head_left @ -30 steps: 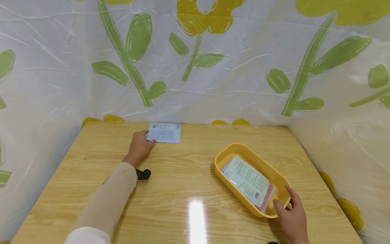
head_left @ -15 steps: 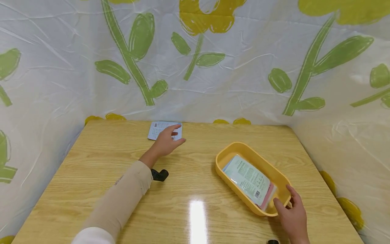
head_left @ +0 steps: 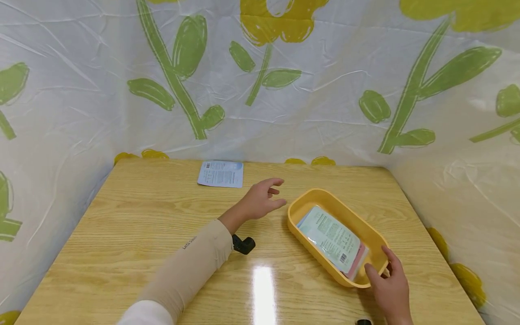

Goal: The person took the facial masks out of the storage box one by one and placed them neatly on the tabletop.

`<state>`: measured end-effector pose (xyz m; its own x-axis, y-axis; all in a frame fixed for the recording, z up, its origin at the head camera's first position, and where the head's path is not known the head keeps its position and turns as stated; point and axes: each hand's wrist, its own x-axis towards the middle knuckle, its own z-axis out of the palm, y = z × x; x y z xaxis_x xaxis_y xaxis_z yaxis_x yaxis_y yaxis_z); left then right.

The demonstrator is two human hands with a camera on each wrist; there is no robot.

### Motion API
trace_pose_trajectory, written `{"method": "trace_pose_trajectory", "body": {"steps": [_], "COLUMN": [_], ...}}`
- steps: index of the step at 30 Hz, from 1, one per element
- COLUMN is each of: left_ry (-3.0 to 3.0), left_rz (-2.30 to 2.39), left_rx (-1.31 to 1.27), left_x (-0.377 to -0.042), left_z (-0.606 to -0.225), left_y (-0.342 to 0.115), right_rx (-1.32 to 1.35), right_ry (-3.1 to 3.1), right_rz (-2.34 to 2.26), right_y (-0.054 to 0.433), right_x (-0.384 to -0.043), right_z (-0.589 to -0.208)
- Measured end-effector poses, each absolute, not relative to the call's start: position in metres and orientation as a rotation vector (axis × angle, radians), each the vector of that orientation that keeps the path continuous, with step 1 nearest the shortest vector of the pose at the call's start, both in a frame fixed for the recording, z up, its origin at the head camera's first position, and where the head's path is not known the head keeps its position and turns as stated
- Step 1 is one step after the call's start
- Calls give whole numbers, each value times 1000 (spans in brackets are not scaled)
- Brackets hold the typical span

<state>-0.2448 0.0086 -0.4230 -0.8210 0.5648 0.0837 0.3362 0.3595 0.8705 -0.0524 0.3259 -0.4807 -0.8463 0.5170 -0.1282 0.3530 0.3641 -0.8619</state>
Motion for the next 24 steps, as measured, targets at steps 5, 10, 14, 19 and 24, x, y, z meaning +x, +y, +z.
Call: {"method": "trace_pose_trajectory", "body": {"steps": [5, 10, 14, 19, 24], "left_ry": [2345, 2365, 2419, 2541, 2674], "left_rz": [1396, 1212, 1067, 805, 529], "left_rx": [873, 985, 1077, 1129, 1096], "left_x": [-233, -222, -217, -210, -202], "left_z": [-420, -419, -424, -433, -433], "left_y": [36, 60, 75, 87, 96], "right_rx": [-794, -799, -791, -808, -821], "right_ry": [-2459, -2454, -2457, -2457, -2460], "right_rz": [1491, 1493, 1476, 1461, 1456], "right_y": [326, 325, 325, 324, 324], "right_x": [-52, -52, -53, -52, -53], "right_z": [-480, -479, -479, -480, -480]}}
